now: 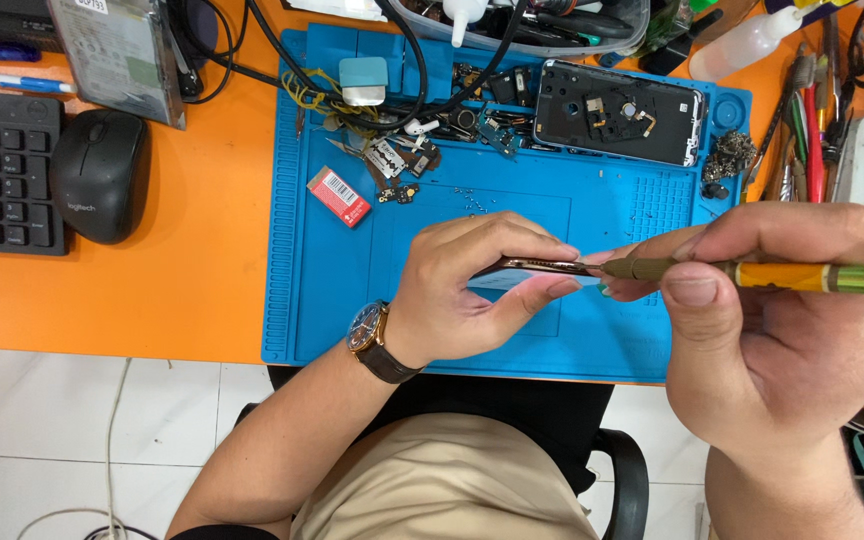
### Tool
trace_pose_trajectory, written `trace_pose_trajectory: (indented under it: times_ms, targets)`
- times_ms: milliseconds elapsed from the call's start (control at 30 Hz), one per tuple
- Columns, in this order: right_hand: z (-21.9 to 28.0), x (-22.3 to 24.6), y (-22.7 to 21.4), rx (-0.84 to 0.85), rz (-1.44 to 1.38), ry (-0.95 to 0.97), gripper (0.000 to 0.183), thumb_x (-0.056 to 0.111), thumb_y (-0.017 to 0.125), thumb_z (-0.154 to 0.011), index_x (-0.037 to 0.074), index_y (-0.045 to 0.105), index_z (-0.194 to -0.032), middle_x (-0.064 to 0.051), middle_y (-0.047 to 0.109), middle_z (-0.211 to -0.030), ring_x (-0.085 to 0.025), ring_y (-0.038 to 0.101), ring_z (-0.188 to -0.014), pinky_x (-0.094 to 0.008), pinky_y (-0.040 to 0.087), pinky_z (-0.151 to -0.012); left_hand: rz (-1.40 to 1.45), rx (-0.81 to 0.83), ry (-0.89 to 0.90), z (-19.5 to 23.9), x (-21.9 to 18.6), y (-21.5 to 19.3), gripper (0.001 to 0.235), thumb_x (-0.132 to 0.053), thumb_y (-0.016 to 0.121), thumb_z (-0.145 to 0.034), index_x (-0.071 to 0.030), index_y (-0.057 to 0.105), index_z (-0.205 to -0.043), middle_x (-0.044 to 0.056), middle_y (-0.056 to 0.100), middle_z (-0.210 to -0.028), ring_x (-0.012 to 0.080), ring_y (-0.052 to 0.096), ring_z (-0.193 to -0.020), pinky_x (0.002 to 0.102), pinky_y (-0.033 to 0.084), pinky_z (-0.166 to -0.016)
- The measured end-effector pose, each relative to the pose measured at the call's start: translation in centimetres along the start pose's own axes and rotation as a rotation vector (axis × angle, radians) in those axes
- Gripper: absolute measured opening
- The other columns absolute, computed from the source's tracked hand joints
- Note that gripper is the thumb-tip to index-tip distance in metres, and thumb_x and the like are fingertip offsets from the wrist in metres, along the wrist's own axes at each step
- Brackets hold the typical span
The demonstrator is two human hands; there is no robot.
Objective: The person cleans a smartphone using a steel wool pad and tweezers, then uses a small brush to clean the phone's edges and ports. The person handles the phone, a steel wool pad, tweezers, and a brush on a blue work mat.
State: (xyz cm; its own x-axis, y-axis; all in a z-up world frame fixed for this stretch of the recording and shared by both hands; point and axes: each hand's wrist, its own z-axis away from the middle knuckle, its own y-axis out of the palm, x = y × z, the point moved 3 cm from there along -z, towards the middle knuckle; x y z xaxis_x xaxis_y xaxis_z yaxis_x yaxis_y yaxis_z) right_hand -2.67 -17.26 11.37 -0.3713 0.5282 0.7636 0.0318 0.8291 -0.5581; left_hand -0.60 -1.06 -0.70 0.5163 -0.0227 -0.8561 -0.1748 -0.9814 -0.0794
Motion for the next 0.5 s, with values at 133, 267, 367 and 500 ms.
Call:
trace_pose_trajectory:
  times_ms: [133,267,367,500]
  targets:
    - [-0.17,0.23,0.02,0.01,-0.007,-0.002,0.025,0.009,0.048,-0.109,-0.011,0.035,-0.112,-0.032,0.064,-0.079,-0.037,0.081,-0.074,-0.043,0.071,-0.073,-0.003,0.002,0.007,0.02,0.02,-0.01,0.019,-0.029,0.079,-0.103,-0.016,0.074,-0.116,0.003,0.082,-0.108,0.0188,0.084,-0.095,0.027,0.063,-0.078]
    - [-0.38,0.36,-0.18,0.047,0.008,0.007,0.024,0.01,0.048,-0.109,-0.011,0.036,-0.111,-0.031,0.068,-0.081,-0.036,0.083,-0.075,-0.04,0.069,-0.07,-0.01,0.006,0.018,-0.03,-0.01,-0.05,0.019,-0.029,0.079,-0.103,-0.015,0.074,-0.116,0.003,0.082,-0.109,0.0189,0.084,-0.095,0.027,0.063,-0.077]
    - [-0.27,0.4,-0.31,0.049,0.054,0.01,0.027,0.013,0.05,-0.109,-0.012,0.039,-0.112,-0.03,0.069,-0.082,-0.035,0.084,-0.077,-0.037,0.067,-0.066,-0.004,0.008,0.016,0.06,0.04,-0.07,0.019,-0.029,0.078,-0.103,-0.016,0.073,-0.116,0.003,0.081,-0.109,0.0191,0.084,-0.094,0.027,0.064,-0.076]
    - [-0.26,0.45,-0.42,0.053,0.134,-0.025,0.027,0.014,0.052,-0.109,-0.012,0.043,-0.11,-0.024,0.071,-0.082,-0.032,0.085,-0.076,-0.03,0.059,-0.063,0.007,0.007,0.027,0.04,0.01,-0.07,0.018,-0.027,0.078,-0.104,-0.016,0.073,-0.117,0.003,0.081,-0.11,0.0198,0.084,-0.096,0.027,0.064,-0.078]
